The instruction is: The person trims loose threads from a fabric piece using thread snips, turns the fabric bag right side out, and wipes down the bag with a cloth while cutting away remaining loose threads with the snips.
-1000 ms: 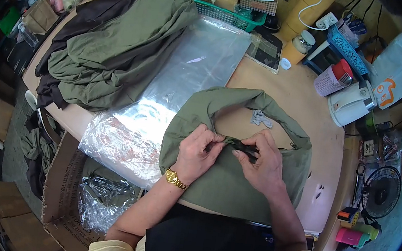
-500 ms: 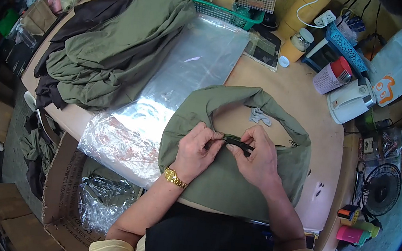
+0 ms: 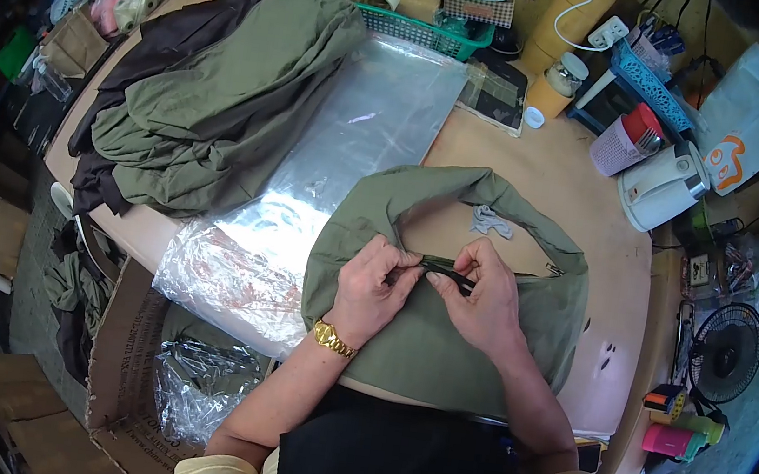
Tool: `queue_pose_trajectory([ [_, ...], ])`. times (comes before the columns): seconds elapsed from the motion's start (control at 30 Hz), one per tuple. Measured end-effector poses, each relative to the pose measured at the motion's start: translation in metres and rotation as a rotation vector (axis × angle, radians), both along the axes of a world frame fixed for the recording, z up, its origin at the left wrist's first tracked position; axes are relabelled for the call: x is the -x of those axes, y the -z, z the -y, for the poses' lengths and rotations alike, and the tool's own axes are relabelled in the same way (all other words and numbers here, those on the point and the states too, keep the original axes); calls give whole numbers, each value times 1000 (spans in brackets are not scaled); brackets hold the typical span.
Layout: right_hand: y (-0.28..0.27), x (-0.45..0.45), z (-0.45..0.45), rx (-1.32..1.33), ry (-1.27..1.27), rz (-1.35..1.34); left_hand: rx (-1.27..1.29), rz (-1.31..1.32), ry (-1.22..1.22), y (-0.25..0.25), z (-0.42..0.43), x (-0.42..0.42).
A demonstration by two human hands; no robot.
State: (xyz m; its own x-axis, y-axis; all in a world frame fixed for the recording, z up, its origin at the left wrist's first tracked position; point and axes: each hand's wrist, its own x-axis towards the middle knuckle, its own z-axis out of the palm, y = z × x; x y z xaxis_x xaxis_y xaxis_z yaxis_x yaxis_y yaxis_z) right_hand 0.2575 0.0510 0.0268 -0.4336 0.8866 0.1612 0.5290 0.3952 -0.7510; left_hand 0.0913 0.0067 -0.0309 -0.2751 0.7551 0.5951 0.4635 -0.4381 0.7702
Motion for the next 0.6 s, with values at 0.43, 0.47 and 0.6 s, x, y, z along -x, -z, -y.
queue_pose_trajectory([
  [0.43,22,-7,-15,328,-37,-348,19,34,8,-5,1,-2],
  [0.47,18,-7,-16,453,-46,-477,15,37,6,-7,2,-2],
  [0.6,9,-8,-15,519,-75,-592,32,28,7,-8,3,-2],
])
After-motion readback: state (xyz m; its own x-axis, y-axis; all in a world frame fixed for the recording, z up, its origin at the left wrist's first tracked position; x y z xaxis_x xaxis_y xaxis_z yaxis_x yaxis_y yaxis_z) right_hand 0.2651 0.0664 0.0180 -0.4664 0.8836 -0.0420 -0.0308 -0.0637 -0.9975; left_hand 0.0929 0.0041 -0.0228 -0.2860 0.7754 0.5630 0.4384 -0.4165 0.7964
